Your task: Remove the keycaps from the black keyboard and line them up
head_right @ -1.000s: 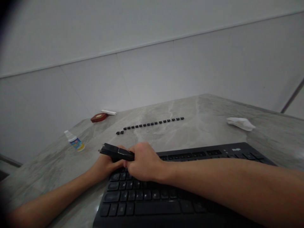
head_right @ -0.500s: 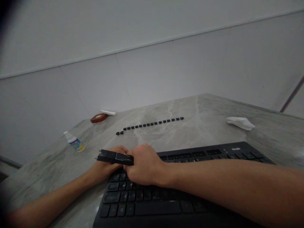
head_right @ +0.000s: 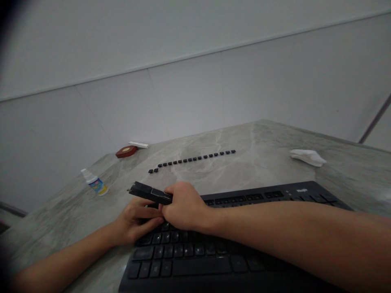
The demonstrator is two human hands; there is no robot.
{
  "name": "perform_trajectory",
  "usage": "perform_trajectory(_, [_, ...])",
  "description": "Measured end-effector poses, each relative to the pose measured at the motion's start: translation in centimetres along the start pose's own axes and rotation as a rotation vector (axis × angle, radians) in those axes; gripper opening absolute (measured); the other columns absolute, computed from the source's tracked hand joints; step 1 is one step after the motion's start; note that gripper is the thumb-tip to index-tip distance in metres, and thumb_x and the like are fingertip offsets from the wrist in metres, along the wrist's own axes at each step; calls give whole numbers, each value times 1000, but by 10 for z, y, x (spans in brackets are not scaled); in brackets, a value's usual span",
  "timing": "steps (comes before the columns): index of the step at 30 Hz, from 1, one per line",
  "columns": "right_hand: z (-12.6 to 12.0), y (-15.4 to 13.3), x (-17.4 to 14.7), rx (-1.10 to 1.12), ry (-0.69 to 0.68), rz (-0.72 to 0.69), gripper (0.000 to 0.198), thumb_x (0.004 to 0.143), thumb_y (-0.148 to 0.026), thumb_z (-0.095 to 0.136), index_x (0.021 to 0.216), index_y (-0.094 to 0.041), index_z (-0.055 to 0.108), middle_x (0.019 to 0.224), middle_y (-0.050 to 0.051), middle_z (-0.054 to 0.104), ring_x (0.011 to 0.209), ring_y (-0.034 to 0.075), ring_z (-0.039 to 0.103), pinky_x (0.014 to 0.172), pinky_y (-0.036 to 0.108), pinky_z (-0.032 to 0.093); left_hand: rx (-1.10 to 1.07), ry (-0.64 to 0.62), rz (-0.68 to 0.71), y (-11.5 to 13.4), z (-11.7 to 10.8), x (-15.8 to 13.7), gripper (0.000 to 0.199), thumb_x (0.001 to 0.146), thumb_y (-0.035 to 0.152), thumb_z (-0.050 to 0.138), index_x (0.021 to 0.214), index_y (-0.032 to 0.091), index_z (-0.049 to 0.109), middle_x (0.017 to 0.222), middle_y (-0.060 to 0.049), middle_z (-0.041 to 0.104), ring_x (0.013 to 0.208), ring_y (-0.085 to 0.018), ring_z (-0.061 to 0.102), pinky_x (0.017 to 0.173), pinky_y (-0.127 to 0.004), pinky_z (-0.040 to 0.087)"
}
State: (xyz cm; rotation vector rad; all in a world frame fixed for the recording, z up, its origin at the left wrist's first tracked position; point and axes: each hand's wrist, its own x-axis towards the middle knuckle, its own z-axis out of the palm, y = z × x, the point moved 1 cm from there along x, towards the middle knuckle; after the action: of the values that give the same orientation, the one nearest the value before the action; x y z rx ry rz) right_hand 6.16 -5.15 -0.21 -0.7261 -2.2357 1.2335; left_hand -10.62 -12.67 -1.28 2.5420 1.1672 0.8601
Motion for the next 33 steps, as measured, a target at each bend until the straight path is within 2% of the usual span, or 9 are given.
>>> perform_trajectory(4, [2,2,2,50,-10,3,10,66,-11,59,65,-13,69,60,0,61,60,12,54,52,21,36,-48,-55,-58,0,0,4,19,91,18,56,91,18,75,85,-6,73,86,-18,66,82,-30,52])
perform_trajectory(10, [1,0,5,105,-16,39,11,63,-8,58,63,-13,68,61,0,61,61,12,55,54,22,38,-111,-62,-74,2,-1,6,20,92,20,56,88,18,76,84,-6,74,93,-20,65,88,-34,51])
perform_trajectory(16, [2,0,5,100,-3,59,10,61,-8,57,60,-14,66,57,-1,57,59,12,53,52,21,35,-95,-73,-73,3,0,7,24,93,20,54,81,17,74,75,-5,71,84,-18,65,87,-32,50])
perform_trajectory(19, [5,3,3,101,9,-23,10,63,-8,55,57,-13,63,54,-3,52,56,10,49,50,20,33,-46,-87,-100,1,1,5,29,94,23,52,74,16,72,68,-4,66,72,-15,62,75,-28,49])
perform_trajectory(23, [6,5,-2,29,11,-111,16,62,-8,55,47,-14,51,47,-6,39,49,7,39,43,19,24,-67,-119,-191,-1,3,0,39,96,31,49,65,15,66,59,0,60,56,-10,53,57,-21,45])
perform_trajectory(26, [4,2,-7,-1,6,-208,17,64,-8,55,48,-14,53,47,-4,46,47,7,40,43,19,26,-74,-83,-190,1,2,0,33,95,33,51,74,17,70,76,-3,69,70,-13,62,68,-24,52])
perform_trajectory(29, [3,0,-10,-35,-8,-315,14,67,-9,55,58,-15,64,53,-2,58,49,9,47,47,19,32,-114,-63,-222,3,0,3,22,92,31,55,96,18,72,103,-8,71,86,-18,66,79,-29,55])
perform_trajectory(31, [2,0,-11,-83,-6,-350,16,67,-8,55,63,-15,68,54,-1,61,49,10,50,48,20,33,-150,-68,-268,5,-1,5,25,91,30,56,107,18,70,106,-9,70,86,-18,67,78,-29,56])
perform_trajectory(33, [2,0,-11,-117,-3,-363,16,68,-8,56,65,-15,70,55,0,63,49,10,51,48,20,34,-165,-63,-279,6,-3,5,26,90,30,57,109,18,69,107,-9,70,87,-18,68,78,-29,56])
